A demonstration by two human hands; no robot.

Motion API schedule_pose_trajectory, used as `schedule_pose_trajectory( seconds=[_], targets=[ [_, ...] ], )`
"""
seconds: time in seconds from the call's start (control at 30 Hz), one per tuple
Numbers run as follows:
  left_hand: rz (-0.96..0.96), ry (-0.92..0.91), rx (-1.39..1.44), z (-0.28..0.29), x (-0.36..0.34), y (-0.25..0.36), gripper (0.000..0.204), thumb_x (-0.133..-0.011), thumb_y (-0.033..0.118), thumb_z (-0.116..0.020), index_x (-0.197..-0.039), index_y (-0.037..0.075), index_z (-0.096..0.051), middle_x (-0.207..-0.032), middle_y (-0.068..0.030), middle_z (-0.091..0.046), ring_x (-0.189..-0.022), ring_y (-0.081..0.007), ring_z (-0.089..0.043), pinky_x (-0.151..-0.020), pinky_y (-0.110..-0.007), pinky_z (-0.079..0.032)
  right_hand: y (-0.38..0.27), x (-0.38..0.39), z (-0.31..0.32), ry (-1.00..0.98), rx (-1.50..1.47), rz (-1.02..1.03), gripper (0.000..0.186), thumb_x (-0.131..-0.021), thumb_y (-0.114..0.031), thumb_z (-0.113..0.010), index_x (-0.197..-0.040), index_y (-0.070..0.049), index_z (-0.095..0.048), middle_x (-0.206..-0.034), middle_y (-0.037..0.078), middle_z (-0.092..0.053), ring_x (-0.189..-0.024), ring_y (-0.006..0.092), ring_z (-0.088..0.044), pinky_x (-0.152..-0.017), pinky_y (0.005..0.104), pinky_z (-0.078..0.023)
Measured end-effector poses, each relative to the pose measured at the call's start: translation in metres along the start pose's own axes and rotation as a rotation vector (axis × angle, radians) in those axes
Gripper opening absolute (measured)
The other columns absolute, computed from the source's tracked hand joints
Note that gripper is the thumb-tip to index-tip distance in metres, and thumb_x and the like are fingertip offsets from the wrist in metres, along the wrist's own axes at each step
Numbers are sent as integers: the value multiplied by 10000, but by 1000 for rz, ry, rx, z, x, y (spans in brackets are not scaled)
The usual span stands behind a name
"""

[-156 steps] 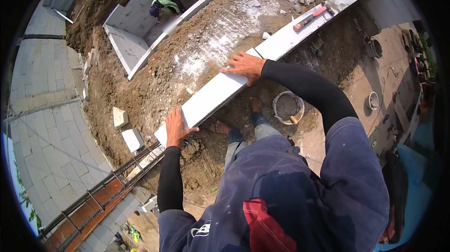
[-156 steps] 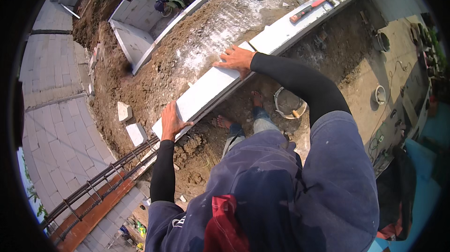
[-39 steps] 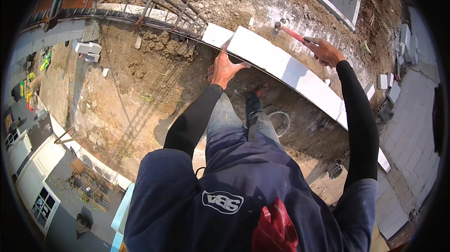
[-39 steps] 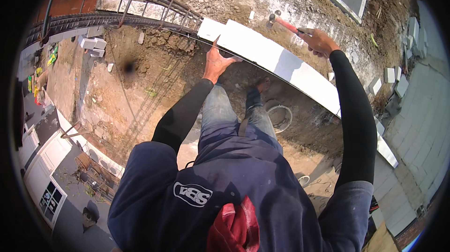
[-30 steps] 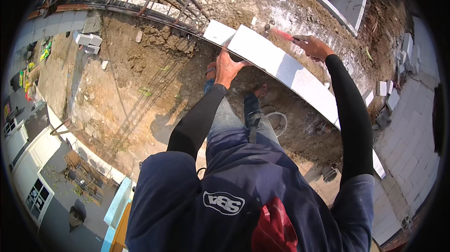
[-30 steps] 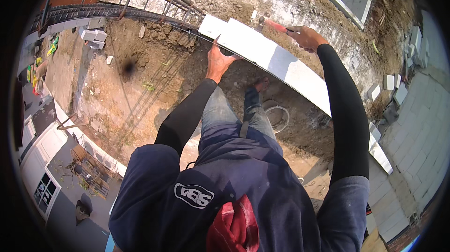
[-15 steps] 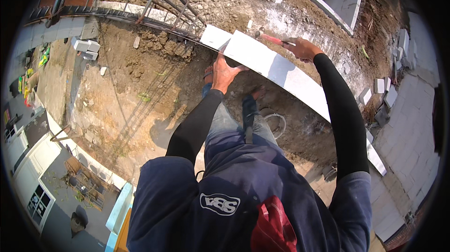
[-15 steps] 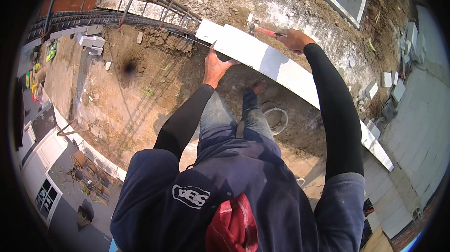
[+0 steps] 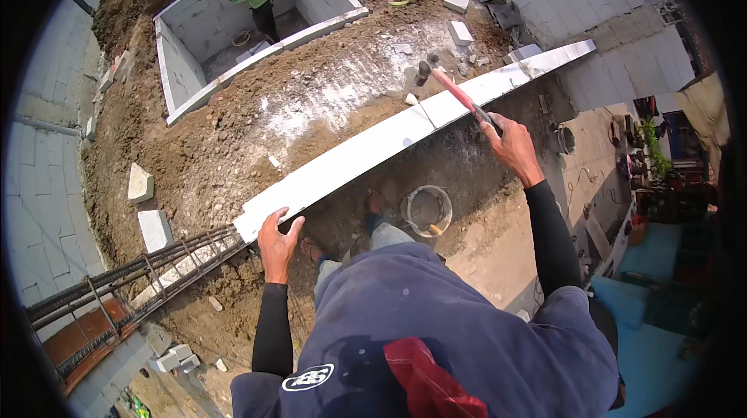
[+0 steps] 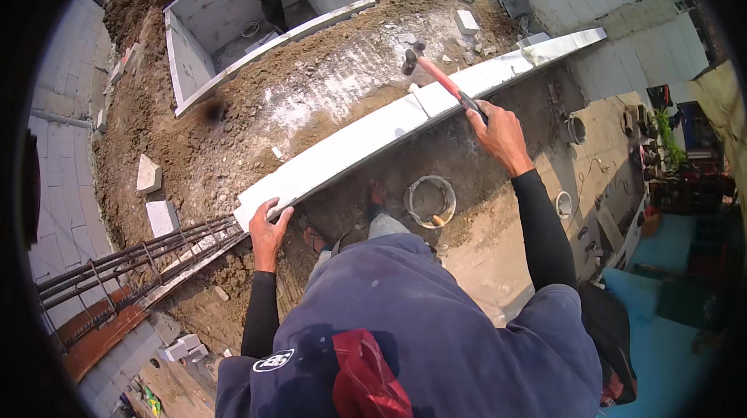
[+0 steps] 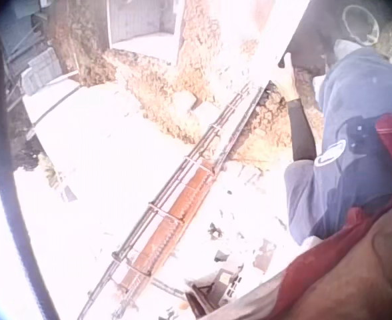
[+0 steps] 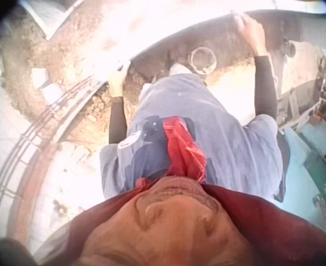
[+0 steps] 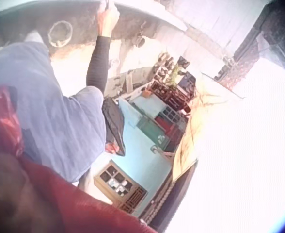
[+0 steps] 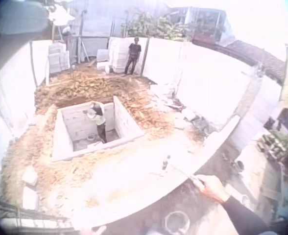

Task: The person applies mortar to a block wall using a trowel and then places a large masonry block on top, tapping it into place with a hammer.

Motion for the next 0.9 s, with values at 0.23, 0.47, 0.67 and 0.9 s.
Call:
schedule_pose_trajectory(
  seconds=[0.23,0.47,0.67,0.9],
  targets=[
    [-177,-117,-612,-18,-87,-47,824,-772,744,-666,-1225,56,-674,-1141,-228,-695,-1127,-374,-635,-1044,-569,-392,-10,85,-16,438,-231,-28,347,-979,-281,-615,-1259,-75,-620,-967,205,-707,-847,419,-684,-718,472,-531],
    [-94,-272,-520,-34,-101,-39,766,-768,774,-639,-963,40,-736,-816,-221,-709,-820,-401,-690,-721,-510,-516,13,128,-197,72,-55,-119,332,-1005,-249,-552,-1288,-87,-489,-834,232,-680,-696,466,-646,-592,565,-486],
    [-47,-307,-607,-25,-108,-51,797,-762,779,-645,-978,16,-728,-831,-244,-710,-836,-410,-699,-724,-516,-524,-49,131,-174,109,-192,-37,342,-1006,-264,-550,-1273,-61,-483,-788,224,-672,-705,466,-647,-582,561,-487],
    [-93,-249,-569,-39,-106,-50,794,-746,776,-667,-991,23,-729,-837,-241,-710,-843,-423,-693,-722,-523,-524,-53,150,-226,-175,-114,95,327,-1010,-257,-553,-1240,-39,-473,-754,206,-657,-660,457,-636,-552,554,-477]
  ],
)
Point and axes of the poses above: each hand's wrist, its own x-axis away from the middle knuckle, its own z-axis out of the back of the hand, y = z × x, the point moved 3 cm from there along -x, towards the middle knuckle
